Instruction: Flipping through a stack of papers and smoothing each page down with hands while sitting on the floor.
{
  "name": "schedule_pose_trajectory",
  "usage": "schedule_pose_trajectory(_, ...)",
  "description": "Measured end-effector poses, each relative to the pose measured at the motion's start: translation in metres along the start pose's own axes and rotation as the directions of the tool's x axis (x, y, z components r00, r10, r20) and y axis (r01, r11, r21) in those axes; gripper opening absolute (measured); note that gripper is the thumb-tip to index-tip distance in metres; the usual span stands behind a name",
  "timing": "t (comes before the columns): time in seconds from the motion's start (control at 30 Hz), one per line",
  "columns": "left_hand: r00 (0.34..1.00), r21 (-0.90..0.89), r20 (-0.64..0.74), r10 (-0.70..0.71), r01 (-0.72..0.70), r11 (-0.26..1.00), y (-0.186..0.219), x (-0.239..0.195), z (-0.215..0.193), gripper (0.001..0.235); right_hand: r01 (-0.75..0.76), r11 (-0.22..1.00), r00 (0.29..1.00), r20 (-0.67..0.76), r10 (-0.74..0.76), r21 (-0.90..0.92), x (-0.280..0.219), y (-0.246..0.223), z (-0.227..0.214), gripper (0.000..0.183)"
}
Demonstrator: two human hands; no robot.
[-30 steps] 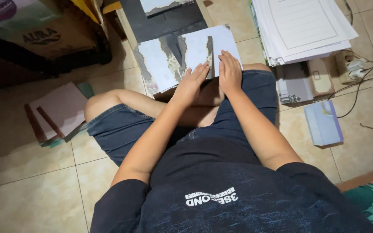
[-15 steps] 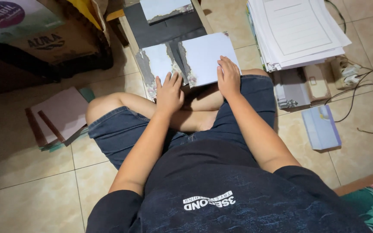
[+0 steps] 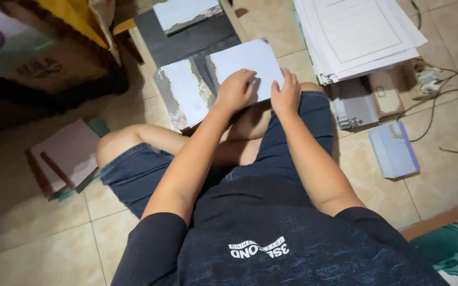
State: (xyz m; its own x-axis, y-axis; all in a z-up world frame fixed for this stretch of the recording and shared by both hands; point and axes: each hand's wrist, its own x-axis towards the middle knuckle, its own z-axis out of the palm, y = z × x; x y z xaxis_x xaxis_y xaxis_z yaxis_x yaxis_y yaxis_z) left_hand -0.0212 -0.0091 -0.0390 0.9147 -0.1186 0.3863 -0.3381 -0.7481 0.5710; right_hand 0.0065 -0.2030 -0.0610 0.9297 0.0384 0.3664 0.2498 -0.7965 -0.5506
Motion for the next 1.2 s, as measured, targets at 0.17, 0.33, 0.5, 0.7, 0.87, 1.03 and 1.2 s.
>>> schedule_pose_trajectory(0.17, 0.972, -0.338, -0.066, -0.228, 0.193, 0.921, -0.009, 0.014, -0.003, 0.012, 0.001, 0.999, 1.0, 0.007, -0.001, 0.035, 0.004, -0.004, -0.009, 0.036)
schedule_pose_trajectory(0.33, 0.96, -0.383, -0.028, -0.277, 0.246, 0.89, 0.003, 0.012, -0.021, 0.009, 0.158, 0.976, 0.977, -0.167, -0.132, 0.152, 0.007, -0.021, -0.023, 0.029)
schedule_pose_trajectory(0.5, 0.964, -0.446, 0.039, -0.263, 0.253, 0.859, 0.022, 0.014, -0.041, 0.039, 0.563, 0.827, 0.788, -0.312, -0.532, 0.012, 0.0, -0.051, -0.032, 0.019)
schedule_pose_trajectory(0.7, 0.958, -0.504, 0.009, -0.287, 0.253, 0.826, 0.002, 0.009, -0.023, 0.037, 0.618, 0.786, 0.751, -0.284, -0.597, -0.019, -0.004, -0.055, -0.03, 0.035)
schedule_pose_trajectory(0.87, 0.96, -0.528, 0.011, -0.279, 0.242, 0.814, 0.011, 0.009, -0.032, 0.035, 0.636, 0.771, 0.731, -0.325, -0.6, 0.005, -0.007, -0.061, -0.041, 0.033)
schedule_pose_trajectory(1.03, 0.959, -0.506, 0.018, -0.282, 0.252, 0.825, 0.005, 0.008, -0.029, 0.032, 0.743, 0.668, 0.648, -0.296, -0.702, 0.042, -0.01, -0.069, -0.043, 0.048)
schedule_pose_trajectory(1.2, 0.939, -0.645, -0.107, -0.327, 0.185, 0.741, -0.031, 0.006, -0.002, 0.035, 0.576, 0.721, 0.784, -0.011, -0.621, 0.386, -0.007, -0.064, -0.04, 0.055)
